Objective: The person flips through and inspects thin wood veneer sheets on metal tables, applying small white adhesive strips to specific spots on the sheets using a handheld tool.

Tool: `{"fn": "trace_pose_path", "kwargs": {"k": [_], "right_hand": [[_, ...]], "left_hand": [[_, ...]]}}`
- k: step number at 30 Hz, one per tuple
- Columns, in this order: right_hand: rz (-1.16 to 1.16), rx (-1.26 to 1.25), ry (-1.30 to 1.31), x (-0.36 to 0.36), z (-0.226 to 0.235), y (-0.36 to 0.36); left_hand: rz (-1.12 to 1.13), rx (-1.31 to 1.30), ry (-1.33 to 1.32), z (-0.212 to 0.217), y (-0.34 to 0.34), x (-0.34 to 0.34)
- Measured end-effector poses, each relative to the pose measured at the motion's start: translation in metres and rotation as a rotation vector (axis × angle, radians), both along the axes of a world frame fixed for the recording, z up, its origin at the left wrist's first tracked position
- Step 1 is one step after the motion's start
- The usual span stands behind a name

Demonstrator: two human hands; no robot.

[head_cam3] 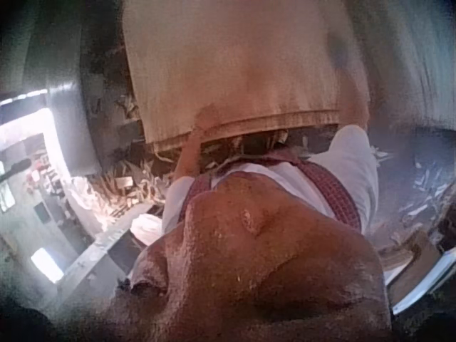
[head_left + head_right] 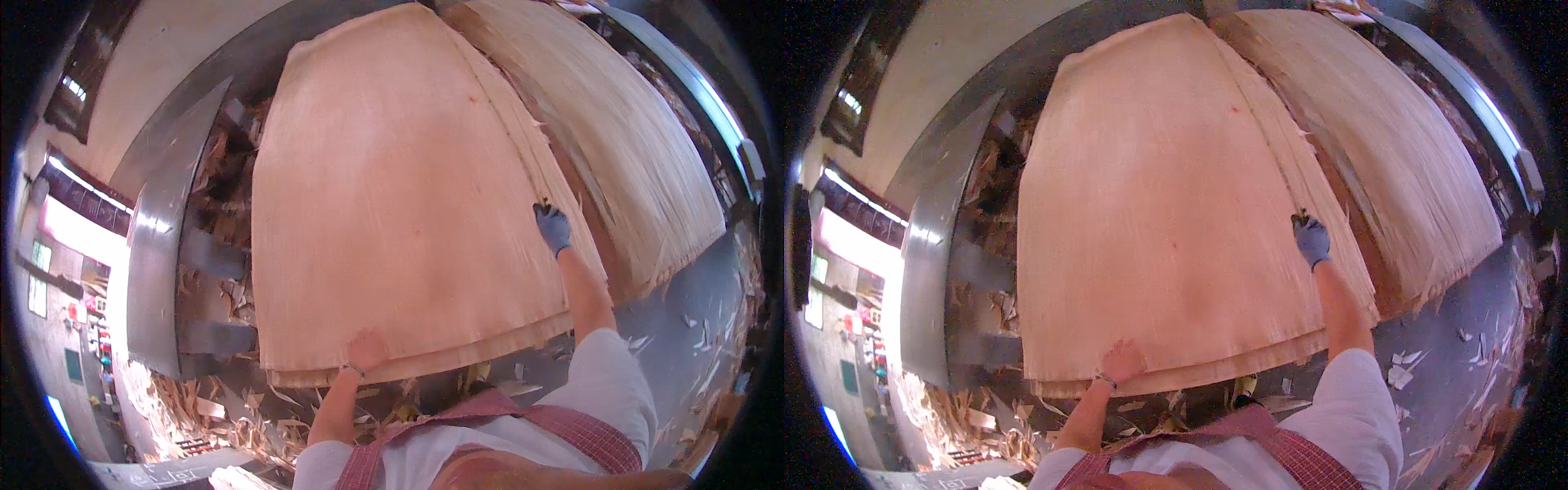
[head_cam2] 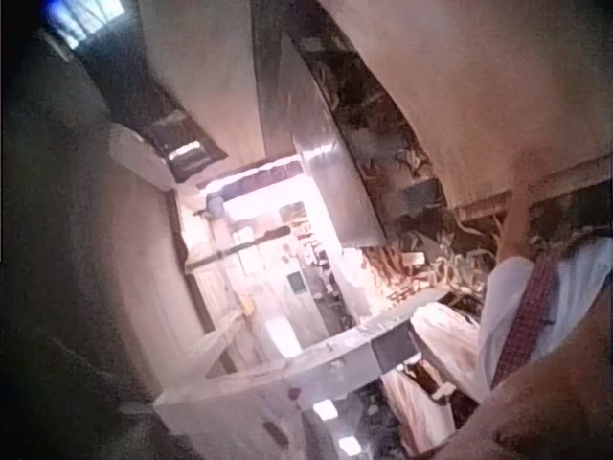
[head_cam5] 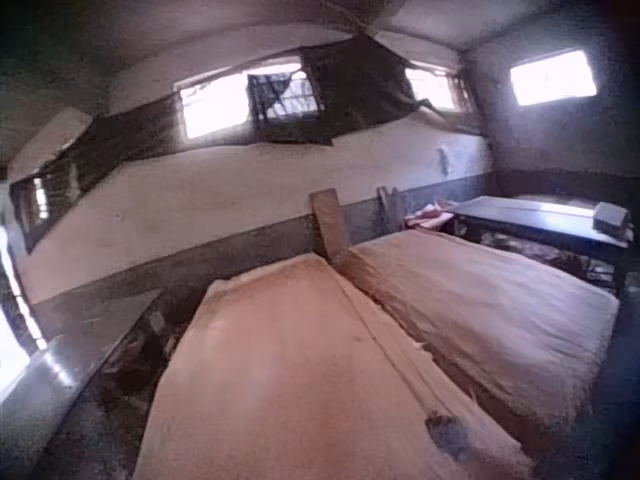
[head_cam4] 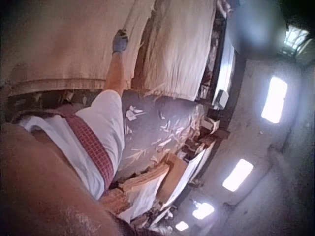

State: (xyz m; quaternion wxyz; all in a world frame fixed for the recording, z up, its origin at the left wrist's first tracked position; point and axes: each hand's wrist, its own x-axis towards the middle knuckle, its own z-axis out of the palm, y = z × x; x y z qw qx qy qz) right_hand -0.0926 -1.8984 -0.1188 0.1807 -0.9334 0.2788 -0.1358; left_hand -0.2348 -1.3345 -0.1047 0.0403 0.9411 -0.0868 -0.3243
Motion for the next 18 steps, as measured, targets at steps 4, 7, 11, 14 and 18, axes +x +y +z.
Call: {"fn": "trace_pose_path", "kwargs": {"k": [4,7,11,14,18], "right_hand": [[0.128,0.268,0.021,-0.008,-0.004,0.168],[0.177,0.446,-0.073,0.010,-0.008,0.270],[0.294,0.783,0.043,0.065,0.040,0.450],[0.301,0.691,0.067,0.121,0.066,0.525],[0.306,0.870,0.074,0.143,0.079,0.643]], "left_hand": [[0.166,-0.324,-0.448,-0.041,0.074,-0.077],[0.257,-0.429,-0.444,-0.035,0.111,-0.112],[0.392,-0.438,-0.453,-0.031,0.214,-0.186],[0.448,-0.540,-0.480,-0.044,0.302,-0.222],[0.680,-0.432,-0.414,-0.068,0.447,-0.291]]}}
